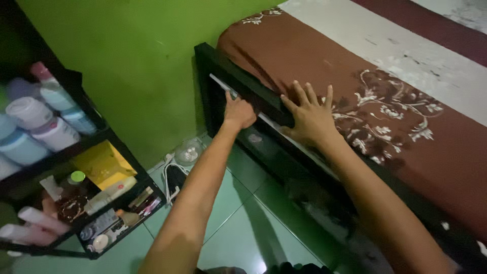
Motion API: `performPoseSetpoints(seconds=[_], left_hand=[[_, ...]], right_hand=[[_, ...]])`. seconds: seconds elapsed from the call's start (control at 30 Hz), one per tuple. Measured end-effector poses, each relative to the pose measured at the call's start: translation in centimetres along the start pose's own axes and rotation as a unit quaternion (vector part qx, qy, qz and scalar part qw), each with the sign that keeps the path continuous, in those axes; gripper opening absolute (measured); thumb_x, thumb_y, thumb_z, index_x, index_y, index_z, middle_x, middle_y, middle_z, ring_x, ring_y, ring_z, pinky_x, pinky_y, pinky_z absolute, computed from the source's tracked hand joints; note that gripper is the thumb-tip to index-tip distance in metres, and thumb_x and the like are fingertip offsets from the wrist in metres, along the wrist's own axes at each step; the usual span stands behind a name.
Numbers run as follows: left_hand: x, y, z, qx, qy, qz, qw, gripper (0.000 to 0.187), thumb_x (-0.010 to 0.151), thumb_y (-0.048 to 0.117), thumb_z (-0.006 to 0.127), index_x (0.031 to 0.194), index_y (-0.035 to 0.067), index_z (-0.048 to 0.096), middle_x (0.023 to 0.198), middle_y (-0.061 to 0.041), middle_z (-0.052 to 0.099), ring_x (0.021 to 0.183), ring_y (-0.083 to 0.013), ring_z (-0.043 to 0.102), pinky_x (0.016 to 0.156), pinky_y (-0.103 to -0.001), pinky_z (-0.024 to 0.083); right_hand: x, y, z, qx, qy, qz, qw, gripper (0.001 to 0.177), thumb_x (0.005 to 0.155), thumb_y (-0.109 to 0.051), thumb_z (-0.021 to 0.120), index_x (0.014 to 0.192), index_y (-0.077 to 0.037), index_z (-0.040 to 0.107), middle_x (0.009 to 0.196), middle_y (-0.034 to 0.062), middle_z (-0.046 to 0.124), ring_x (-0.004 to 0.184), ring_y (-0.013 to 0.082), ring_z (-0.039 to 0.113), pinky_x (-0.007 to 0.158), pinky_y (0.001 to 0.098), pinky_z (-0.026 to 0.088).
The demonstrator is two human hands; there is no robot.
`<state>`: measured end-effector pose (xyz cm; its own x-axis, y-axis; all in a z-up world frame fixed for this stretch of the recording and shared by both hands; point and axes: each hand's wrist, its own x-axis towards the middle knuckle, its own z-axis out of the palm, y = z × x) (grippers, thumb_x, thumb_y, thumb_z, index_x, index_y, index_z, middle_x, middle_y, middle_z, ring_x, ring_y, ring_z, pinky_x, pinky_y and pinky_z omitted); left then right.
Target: The person smooths and tucks a brown and white patterned bedsheet onto a single bed. They work along the sides and corners, pressing the fabric flat and aligning it with the bed frame. The person uses both hands to adjust the sheet and ensure it is neatly arranged.
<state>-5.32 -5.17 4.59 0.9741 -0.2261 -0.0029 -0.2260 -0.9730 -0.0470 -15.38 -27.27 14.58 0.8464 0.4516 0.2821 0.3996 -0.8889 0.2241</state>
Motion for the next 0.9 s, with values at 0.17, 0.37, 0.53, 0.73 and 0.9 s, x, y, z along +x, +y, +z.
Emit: performPoseSetpoints(seconds=[0.17,0.37,0.53,0.73,0.9], left_hand=[[-2.5,0.5,1.4,-0.082,0.193,0.026,0.977,0.04,0.099,0.027,0.045,0.133,0.013,0.062,0.144,-0.016,0.054,0.14,-0.035,0.041,0.111,-0.078,0.013],[-6.0,2.7,5.1,-0.081,0.296,-0.01,0.952,0.047,0.1,0.028,0.053,0.137,0.0,0.054,0.145,-0.018,0.052,0.142,-0.0337,0.042,0.12,-0.061,0.024],[-6.1,5.4,7.4,-0.062,0.401,0.079,0.91,0.059,0.085,0.025,0.062,0.138,0.0,0.053,0.143,-0.018,0.052,0.138,-0.0347,0.043,0.111,-0.059,0.029],[-1.1,6.1,8.6,-0.018,0.385,0.12,0.915,0.034,0.09,0.021,0.063,0.118,0.001,0.065,0.119,-0.018,0.063,0.124,-0.035,0.055,0.115,-0.062,0.031],[-0.7,5.7,8.8,0.055,0.48,0.151,0.863,0.025,0.088,0.015,0.066,0.109,0.003,0.07,0.11,-0.017,0.067,0.117,-0.0352,0.061,0.112,-0.056,0.042]], right_hand=[[-2.2,-0.5,-0.1,-0.08,-0.003,-0.016,0.997,0.115,0.06,-0.05,0.088,0.159,-0.02,0.037,0.167,0.0094,0.022,0.152,0.0353,0.02,0.112,0.0761,0.003],[-2.6,-0.5,0.3,-0.072,0.032,-0.037,0.996,0.103,0.066,-0.036,0.085,0.156,-0.013,0.04,0.169,0.0004,0.029,0.156,0.0313,0.022,0.116,0.0763,0.007],[-2.4,-0.6,0.2,-0.049,0.024,-0.036,0.998,0.104,0.063,-0.032,0.085,0.155,-0.012,0.04,0.166,-0.0011,0.03,0.153,0.0307,0.022,0.116,0.0758,0.006],[-2.4,-0.6,0.5,-0.007,0.018,-0.031,0.999,0.103,0.063,-0.025,0.086,0.155,-0.008,0.041,0.165,0.0006,0.033,0.153,0.028,0.027,0.117,0.0745,0.004],[-2.0,-0.7,0.1,-0.017,0.01,-0.039,0.999,0.104,0.061,-0.027,0.087,0.153,-0.008,0.042,0.164,0.0015,0.034,0.152,0.0275,0.029,0.119,0.073,0.002]])
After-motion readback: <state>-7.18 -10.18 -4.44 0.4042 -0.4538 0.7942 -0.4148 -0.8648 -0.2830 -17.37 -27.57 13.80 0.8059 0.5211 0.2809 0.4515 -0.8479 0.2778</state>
